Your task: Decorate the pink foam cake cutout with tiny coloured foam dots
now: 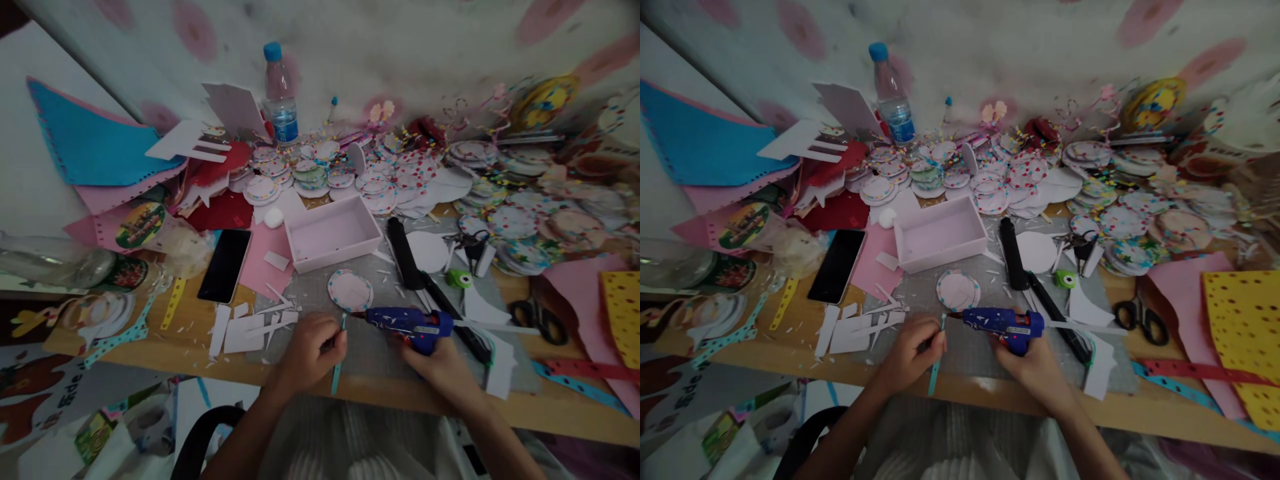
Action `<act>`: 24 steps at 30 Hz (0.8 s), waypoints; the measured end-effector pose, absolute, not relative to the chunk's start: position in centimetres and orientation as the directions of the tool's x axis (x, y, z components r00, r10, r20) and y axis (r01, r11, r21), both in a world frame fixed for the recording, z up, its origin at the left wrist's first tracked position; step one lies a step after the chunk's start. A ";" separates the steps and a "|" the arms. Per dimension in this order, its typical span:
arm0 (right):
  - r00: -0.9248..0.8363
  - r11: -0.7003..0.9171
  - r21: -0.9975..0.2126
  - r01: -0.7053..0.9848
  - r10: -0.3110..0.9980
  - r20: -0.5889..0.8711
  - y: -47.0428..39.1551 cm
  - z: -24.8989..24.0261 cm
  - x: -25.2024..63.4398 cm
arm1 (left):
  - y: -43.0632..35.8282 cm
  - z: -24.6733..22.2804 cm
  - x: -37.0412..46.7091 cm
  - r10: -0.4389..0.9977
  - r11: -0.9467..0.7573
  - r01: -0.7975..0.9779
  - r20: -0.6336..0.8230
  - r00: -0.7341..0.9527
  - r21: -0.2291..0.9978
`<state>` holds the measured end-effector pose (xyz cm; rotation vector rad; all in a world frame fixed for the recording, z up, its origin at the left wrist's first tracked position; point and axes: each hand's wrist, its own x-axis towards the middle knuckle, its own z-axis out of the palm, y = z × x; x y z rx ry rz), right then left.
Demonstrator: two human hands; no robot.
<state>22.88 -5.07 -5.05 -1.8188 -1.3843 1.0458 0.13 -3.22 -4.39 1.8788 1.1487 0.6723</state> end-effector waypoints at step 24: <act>0.045 -0.235 -0.848 0.475 0.969 -0.243 -4.8 -4.4 22.3 | -3.3 -4.5 0.0 0.897 -0.250 0.440 0.035 0.440 0.863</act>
